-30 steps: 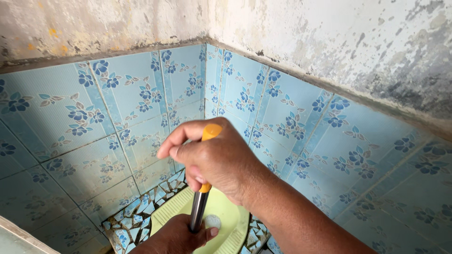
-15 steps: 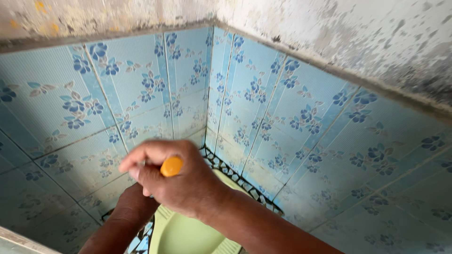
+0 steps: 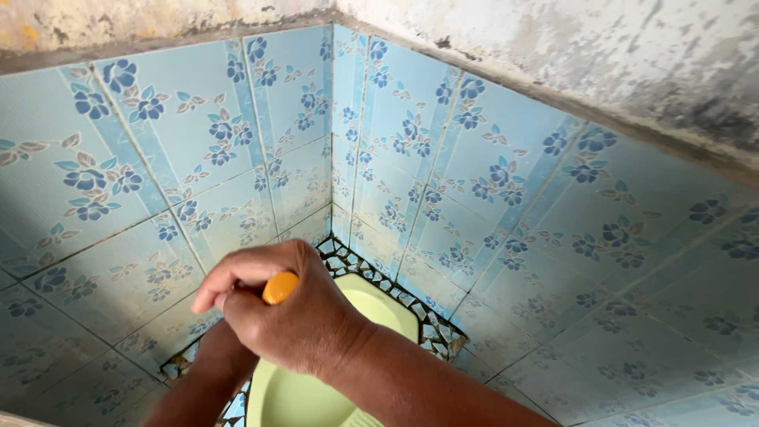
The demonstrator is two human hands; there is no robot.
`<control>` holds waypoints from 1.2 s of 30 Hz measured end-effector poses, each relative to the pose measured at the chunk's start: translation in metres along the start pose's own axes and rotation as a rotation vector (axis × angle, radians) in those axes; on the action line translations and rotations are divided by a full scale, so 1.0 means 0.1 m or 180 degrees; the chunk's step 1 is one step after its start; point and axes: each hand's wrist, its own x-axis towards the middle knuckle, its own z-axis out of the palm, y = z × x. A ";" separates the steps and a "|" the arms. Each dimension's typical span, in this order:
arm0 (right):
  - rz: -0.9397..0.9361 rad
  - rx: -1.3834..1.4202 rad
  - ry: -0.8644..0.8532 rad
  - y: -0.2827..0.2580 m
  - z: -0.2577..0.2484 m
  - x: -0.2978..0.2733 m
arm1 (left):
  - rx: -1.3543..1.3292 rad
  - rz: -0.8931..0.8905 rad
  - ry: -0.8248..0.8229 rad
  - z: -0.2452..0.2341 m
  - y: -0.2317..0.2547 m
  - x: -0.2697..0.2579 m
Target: The person scrubs the interior of a squat toilet using a long-handled brush, reaching different areas of the bowl and the drain.
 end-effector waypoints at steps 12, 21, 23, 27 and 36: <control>0.0735 0.0443 -0.0387 -0.33 -0.57 -0.29 | -0.0602 -0.1798 -0.0799 0.44 0.50 -0.40; 0.1153 0.0785 -0.0082 -0.61 -1.00 -0.25 | -0.0844 -0.1435 -0.1394 0.49 1.07 -0.36; 0.1011 0.0912 0.0065 -0.68 -0.96 -0.16 | -0.1146 -0.1317 -0.1250 0.29 1.23 -0.38; 0.0650 0.0537 0.0152 -0.77 -0.79 -0.08 | -0.0908 -0.1605 -0.1009 -0.14 1.37 -0.41; 0.0019 0.0356 -0.0085 -0.19 -0.07 0.00 | -0.0447 -0.1929 -0.0119 -0.34 0.28 -0.23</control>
